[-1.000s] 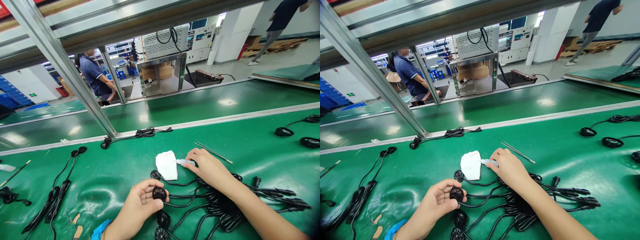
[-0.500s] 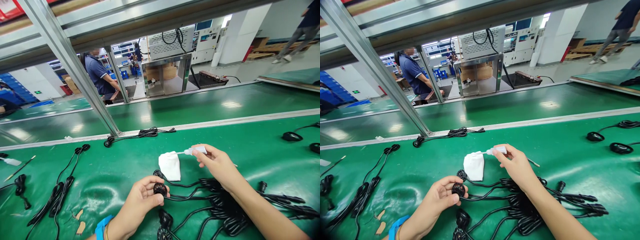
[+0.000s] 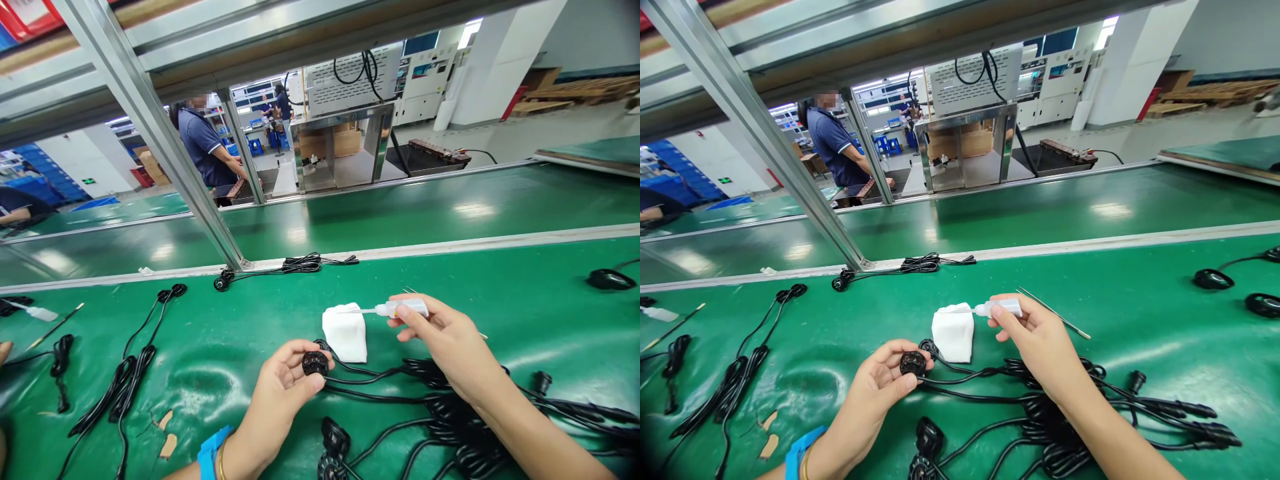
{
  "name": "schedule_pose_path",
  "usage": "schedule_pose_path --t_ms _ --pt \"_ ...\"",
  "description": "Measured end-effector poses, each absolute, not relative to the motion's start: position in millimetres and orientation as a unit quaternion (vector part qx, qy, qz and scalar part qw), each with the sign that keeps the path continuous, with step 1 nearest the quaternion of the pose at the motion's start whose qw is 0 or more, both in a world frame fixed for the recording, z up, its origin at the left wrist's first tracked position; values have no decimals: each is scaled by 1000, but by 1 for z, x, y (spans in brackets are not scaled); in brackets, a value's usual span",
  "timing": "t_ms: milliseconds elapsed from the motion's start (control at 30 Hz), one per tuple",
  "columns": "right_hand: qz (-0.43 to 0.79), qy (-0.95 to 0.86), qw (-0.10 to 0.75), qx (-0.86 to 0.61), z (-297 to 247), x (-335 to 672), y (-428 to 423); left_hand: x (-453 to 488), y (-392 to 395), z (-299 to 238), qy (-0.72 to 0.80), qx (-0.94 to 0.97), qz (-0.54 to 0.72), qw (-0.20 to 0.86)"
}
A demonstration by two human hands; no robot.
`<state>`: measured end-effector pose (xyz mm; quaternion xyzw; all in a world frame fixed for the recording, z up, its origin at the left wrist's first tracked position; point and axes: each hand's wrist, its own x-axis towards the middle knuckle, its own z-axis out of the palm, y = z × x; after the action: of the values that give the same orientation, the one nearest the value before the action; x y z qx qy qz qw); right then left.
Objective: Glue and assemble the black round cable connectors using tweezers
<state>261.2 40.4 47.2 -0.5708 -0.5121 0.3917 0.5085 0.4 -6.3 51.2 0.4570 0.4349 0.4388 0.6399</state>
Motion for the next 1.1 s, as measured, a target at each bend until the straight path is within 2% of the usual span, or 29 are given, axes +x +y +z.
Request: schedule_pose_path --t_ms 233,467,1100 --pt "303 -600 528 -519 59 257 19 3 -9 49 423 434 448 658" --pt "181 -730 530 -392 71 251 10 3 -9 47 413 427 450 667" --pt "148 -800 504 -290 77 246 6 3 -8 47 407 430 447 671"
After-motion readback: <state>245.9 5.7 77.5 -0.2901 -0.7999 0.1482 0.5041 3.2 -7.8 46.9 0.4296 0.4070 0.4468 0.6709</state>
